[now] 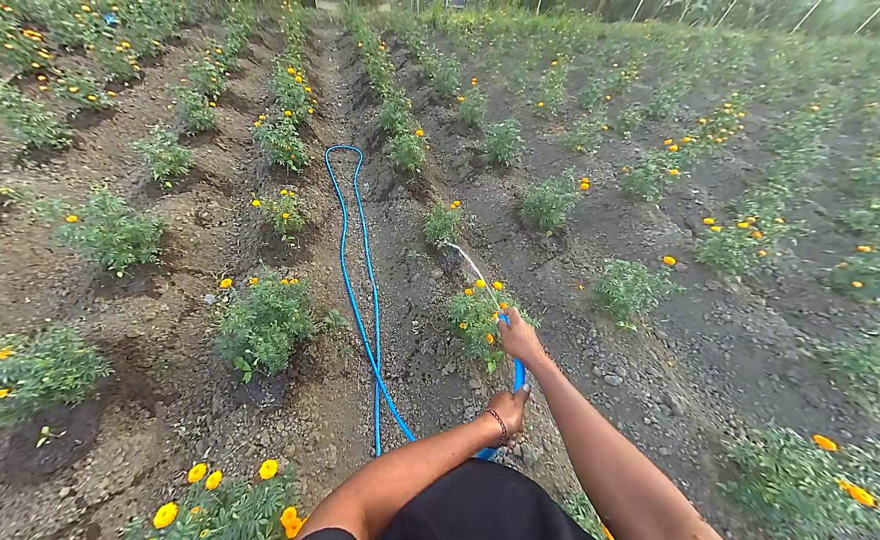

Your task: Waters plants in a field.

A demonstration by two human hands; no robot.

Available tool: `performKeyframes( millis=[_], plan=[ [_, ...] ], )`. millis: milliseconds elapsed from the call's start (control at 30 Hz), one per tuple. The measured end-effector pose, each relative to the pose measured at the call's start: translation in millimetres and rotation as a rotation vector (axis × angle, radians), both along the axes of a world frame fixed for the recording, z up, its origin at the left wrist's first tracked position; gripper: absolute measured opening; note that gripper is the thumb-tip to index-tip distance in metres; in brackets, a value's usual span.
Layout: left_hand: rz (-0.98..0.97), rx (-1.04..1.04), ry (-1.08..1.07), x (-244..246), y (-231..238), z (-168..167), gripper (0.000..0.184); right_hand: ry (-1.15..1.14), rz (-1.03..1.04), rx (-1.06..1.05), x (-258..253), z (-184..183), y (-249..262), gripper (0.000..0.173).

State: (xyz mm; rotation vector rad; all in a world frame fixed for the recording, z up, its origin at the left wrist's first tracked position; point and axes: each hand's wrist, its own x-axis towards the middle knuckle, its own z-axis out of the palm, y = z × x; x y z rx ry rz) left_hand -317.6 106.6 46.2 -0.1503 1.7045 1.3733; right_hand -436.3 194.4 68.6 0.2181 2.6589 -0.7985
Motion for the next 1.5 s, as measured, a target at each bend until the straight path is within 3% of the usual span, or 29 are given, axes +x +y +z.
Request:
performKeyframes(
  millis=[733,1500],
  plan=[
    [-0.016,-0.010,0.034,0,-8,1,0.067,0.070,-0.024,-0.006,3,3,-4,0.036],
    [-0.042,0.009,-0.004,4,-3,-1,0.064,-0.010,-0.067,0.003,9,-5,5,0.038]
  ],
)
